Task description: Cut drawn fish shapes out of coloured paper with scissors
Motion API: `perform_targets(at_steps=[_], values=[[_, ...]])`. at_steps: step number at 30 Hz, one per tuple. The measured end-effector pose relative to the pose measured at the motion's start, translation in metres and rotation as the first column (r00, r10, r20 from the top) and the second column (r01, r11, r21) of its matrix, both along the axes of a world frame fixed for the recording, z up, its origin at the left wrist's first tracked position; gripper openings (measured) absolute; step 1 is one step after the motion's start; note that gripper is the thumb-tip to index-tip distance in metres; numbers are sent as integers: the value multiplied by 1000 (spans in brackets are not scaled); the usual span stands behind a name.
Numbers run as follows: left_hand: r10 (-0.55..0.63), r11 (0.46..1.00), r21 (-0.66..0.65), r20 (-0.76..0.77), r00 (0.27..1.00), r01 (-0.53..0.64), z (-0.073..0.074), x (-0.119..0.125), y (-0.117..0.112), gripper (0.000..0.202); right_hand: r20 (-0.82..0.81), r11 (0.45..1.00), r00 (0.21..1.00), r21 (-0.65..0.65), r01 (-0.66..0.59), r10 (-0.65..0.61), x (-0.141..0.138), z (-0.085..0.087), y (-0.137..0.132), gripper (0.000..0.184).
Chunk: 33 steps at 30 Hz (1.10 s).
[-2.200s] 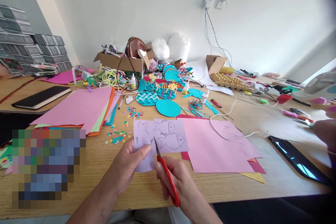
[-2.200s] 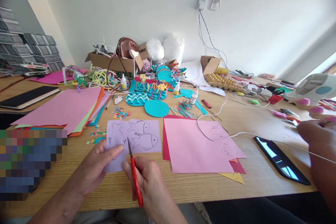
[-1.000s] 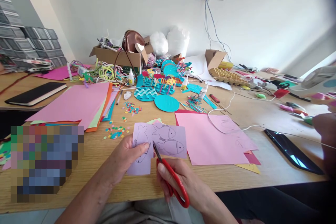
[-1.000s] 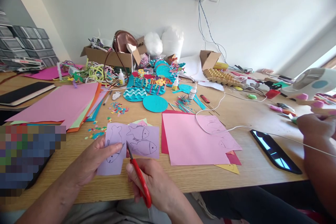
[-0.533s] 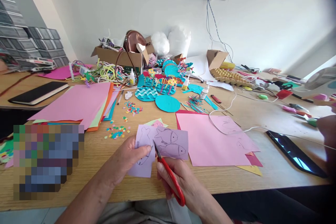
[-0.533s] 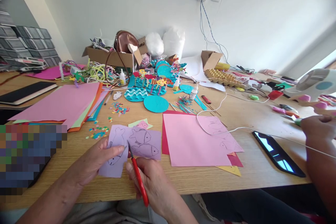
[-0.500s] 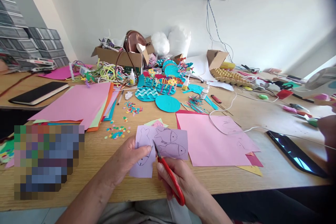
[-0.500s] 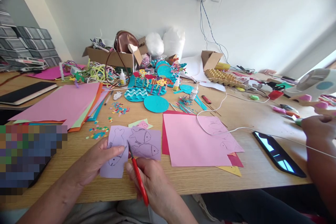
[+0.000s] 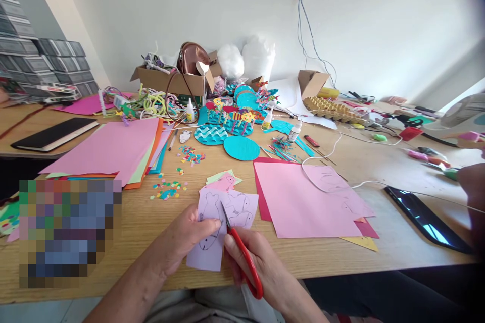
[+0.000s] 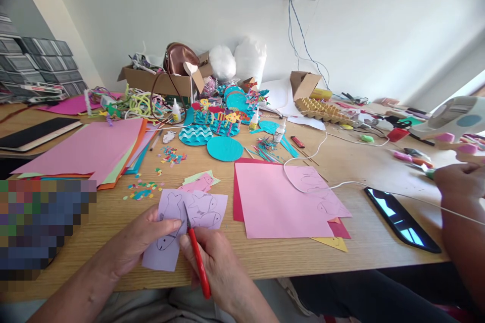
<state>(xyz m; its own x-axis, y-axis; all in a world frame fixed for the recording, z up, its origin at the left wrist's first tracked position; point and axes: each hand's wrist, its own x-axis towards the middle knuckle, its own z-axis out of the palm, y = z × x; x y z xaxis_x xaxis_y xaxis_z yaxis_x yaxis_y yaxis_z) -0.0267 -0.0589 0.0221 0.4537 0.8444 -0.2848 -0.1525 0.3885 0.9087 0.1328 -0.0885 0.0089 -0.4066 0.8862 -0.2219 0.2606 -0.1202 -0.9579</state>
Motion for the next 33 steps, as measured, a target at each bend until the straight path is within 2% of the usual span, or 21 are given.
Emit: perform_targets(at_steps=[6, 18, 25, 33], values=[[-6, 999, -32, 33, 999, 7, -3, 3, -1, 30, -67, 992, 995, -114, 60, -68, -4, -8, -3, 54], [-62, 996, -58, 79, 995, 67, -9, 5, 0, 29, -128, 995, 989, -75, 63, -72, -2, -6, -5, 52], [-38, 995, -87, 130, 991, 50, -10, 3, 1, 30, -221, 990, 974, -135, 26, -56, 0, -13, -7, 52], [-113, 981, -139, 139, 984, 132, -10, 11, -5, 30, -191, 985, 976, -157, 77, -107, -1, -9, -7, 57]])
